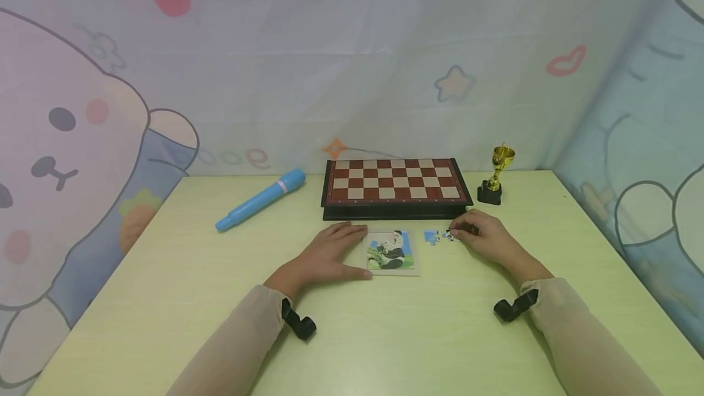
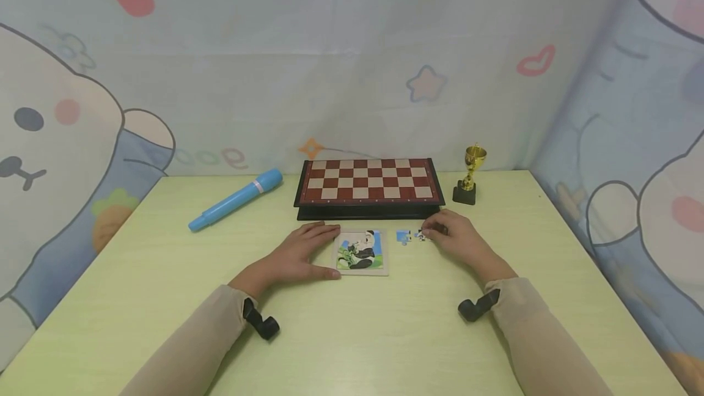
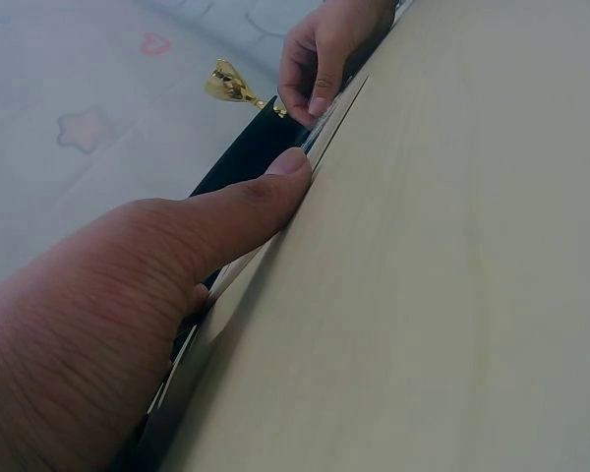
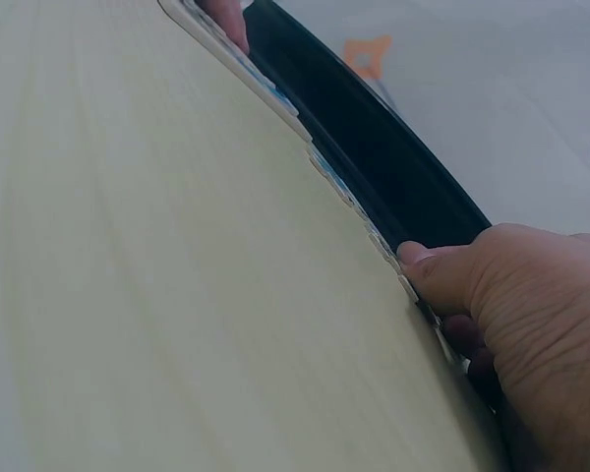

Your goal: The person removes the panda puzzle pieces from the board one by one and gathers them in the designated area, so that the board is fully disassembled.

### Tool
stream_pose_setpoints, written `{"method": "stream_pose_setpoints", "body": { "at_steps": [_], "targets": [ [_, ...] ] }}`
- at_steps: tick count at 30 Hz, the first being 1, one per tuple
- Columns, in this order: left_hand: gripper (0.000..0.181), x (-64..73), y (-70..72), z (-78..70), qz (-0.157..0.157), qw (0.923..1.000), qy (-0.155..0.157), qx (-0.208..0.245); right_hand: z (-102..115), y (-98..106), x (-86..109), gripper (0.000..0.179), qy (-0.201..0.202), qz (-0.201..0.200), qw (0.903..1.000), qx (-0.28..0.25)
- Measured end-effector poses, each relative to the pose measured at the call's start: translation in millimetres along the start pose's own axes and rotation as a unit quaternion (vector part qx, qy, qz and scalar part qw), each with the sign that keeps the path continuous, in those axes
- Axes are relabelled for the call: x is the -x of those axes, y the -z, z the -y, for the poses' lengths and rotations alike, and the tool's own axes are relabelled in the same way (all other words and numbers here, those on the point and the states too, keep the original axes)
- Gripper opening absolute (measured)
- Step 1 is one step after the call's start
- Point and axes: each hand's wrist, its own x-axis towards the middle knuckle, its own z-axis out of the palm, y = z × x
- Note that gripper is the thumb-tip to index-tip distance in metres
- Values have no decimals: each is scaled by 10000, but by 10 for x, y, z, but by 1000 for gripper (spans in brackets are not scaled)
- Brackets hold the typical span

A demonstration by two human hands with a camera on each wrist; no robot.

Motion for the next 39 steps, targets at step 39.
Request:
{"method": "stream_pose_setpoints", "body": {
  "at_steps": [39],
  "targets": [
    [99,-7,8,8,-55,9999,-73,-44,777,-649,-430,37,1597,-77,9844,732]
  ]
}}
